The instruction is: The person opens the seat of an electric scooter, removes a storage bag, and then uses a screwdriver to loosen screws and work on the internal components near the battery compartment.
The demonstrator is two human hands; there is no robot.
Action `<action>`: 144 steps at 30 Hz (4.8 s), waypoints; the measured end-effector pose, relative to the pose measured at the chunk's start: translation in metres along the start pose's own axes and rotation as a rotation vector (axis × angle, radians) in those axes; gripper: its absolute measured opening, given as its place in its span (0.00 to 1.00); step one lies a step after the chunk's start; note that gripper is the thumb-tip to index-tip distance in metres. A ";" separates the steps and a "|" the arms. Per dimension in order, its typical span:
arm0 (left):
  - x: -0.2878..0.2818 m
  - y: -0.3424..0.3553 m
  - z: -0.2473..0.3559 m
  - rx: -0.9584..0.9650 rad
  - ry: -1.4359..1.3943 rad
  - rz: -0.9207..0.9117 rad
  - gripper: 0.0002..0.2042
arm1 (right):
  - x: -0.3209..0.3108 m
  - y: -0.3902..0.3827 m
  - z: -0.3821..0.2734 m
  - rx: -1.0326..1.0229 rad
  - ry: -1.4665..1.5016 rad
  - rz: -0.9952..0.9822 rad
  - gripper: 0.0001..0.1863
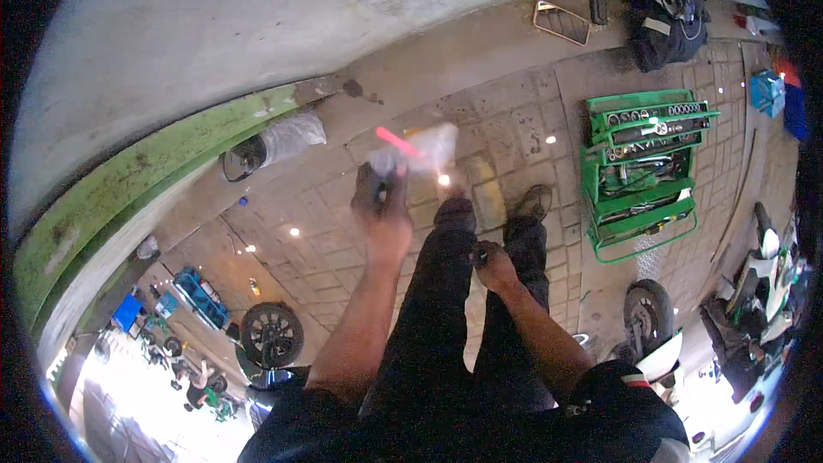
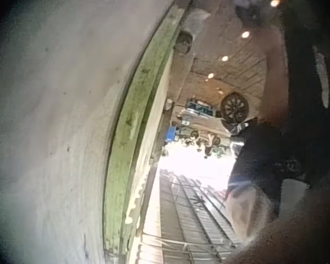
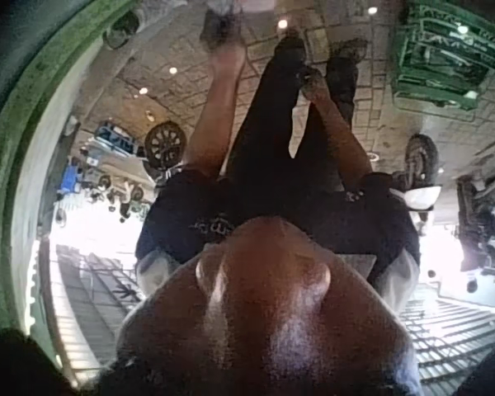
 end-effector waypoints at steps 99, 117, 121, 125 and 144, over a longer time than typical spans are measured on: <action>0.419 -1.484 0.091 0.179 1.078 -1.947 0.16 | 0.988 -1.140 0.279 1.855 2.327 1.545 0.24; 0.826 -1.764 -0.136 -0.606 0.307 -1.131 0.21 | 1.008 -1.349 0.390 1.435 1.674 0.733 0.16; 0.816 -1.790 -0.129 -0.679 0.048 -1.007 0.17 | 0.995 -1.415 0.456 1.382 2.449 0.724 0.14; 0.808 -1.752 -0.069 -0.546 -0.164 -0.965 0.14 | 1.009 -1.469 0.535 1.354 2.540 0.788 0.18; 0.240 -1.912 0.086 -0.306 0.648 -0.990 0.09 | 1.165 -1.723 0.966 1.192 1.913 1.279 0.14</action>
Point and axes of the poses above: each hand's wrist, its own y-axis towards the middle knuckle, its own x-axis out of the palm, z = x × y, the point moved 2 cm from there along y, towards the middle knuckle, and after that the axes turned 12 degrees about -y, right-handed, at the moved point
